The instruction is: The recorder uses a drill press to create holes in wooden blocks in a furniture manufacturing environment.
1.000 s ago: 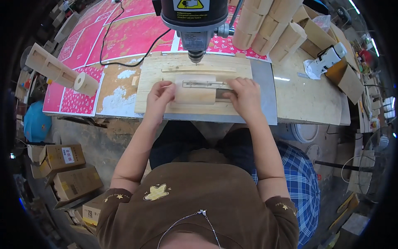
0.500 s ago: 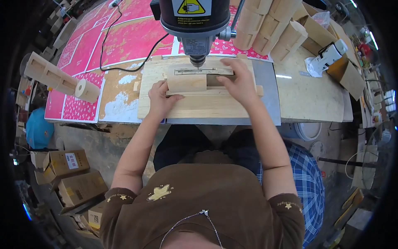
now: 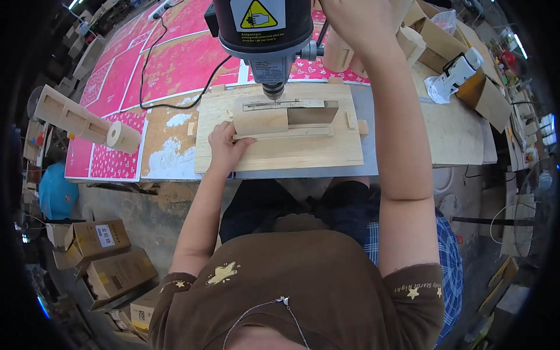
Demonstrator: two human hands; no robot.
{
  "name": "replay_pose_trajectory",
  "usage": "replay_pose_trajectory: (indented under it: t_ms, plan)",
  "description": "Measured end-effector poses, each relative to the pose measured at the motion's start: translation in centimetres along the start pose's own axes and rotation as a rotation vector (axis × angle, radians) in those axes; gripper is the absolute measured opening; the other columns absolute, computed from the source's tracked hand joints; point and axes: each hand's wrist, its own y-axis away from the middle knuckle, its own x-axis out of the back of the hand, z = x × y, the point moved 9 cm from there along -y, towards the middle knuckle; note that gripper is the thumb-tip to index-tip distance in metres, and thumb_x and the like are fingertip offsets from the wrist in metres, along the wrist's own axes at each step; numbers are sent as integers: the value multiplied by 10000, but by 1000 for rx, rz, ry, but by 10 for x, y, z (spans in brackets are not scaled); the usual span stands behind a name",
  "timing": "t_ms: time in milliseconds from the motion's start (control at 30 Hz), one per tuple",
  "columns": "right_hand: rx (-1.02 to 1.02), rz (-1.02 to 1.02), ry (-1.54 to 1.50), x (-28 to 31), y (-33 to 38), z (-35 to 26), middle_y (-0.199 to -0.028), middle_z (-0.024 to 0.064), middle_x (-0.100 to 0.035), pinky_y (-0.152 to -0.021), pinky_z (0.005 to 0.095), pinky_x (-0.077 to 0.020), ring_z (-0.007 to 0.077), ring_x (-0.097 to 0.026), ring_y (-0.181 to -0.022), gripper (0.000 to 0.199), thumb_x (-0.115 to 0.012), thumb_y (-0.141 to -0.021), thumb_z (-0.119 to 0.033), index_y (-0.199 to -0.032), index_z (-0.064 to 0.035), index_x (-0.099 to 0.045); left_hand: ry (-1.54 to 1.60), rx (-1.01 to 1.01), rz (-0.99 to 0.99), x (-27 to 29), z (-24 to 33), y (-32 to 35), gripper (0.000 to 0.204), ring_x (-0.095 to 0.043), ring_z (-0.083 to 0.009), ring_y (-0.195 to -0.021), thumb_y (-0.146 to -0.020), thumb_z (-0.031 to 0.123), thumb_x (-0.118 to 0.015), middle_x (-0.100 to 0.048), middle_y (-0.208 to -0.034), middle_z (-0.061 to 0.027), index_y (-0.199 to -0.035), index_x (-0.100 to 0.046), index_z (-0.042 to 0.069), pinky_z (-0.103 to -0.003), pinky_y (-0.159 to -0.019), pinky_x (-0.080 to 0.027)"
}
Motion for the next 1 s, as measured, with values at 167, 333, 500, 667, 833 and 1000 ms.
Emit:
replay_pose_trajectory:
  t_ms: [167, 333, 500, 667, 833, 1000]
  plan:
    - [37, -40, 204, 7, 56, -2, -771, 104, -604, -668, 281, -458, 149, -595, -711, 202, -580, -890, -148, -1004, 16, -607, -1, -24, 43, 7, -3, 5, 489, -508, -204, -826, -602, 286, -784, -521, -773, 2, -1057, -650, 168, -372, -784, -318]
    - [174, 125, 27, 5, 122, -17, -683, 50, -586, -600, 367, -415, 253, -561, -597, 112, -586, -840, -111, -928, -62, -636, -20, -57, 89, 13, 8, 2, 368, -527, -242, -774, -587, 218, -790, -556, -771, -29, -926, -672, 135, -379, -701, -399]
    - [161, 92, 48, -39, 160, 11, -697, 51, -582, -606, 329, -414, 227, -568, -620, 139, -588, -828, -86, -956, -66, -637, -23, -82, 102, 14, 7, 3, 386, -516, -241, -771, -582, 225, -792, -539, -755, -26, -939, -671, 140, -379, -687, -394]
    - [205, 167, -6, -49, 168, 24, -720, 72, -575, -639, 337, -415, 241, -560, -661, 176, -599, -807, -70, -978, -70, -639, -34, -89, 97, 12, 13, -1, 391, -518, -240, -781, -583, 227, -793, -543, -763, -26, -943, -669, 138, -373, -685, -394]
    - [325, 249, -10, -9, 147, -4, -658, 89, -524, -595, 351, -411, 245, -549, -624, 94, -613, -801, -80, -889, -59, -637, -55, -76, 109, 14, 10, 4, 391, -522, -239, -804, -584, 224, -795, -558, -782, -26, -944, -669, 137, -375, -693, -395]
    - [104, 209, -59, 8, 36, -5, -615, 108, -503, -569, 293, -391, 187, -486, -587, 216, -513, -891, -155, -780, 24, -560, -102, 7, 48, 1, 18, 3, 395, -524, -214, -838, -614, 273, -780, -568, -809, 1, -974, -663, 162, -380, -812, -307]
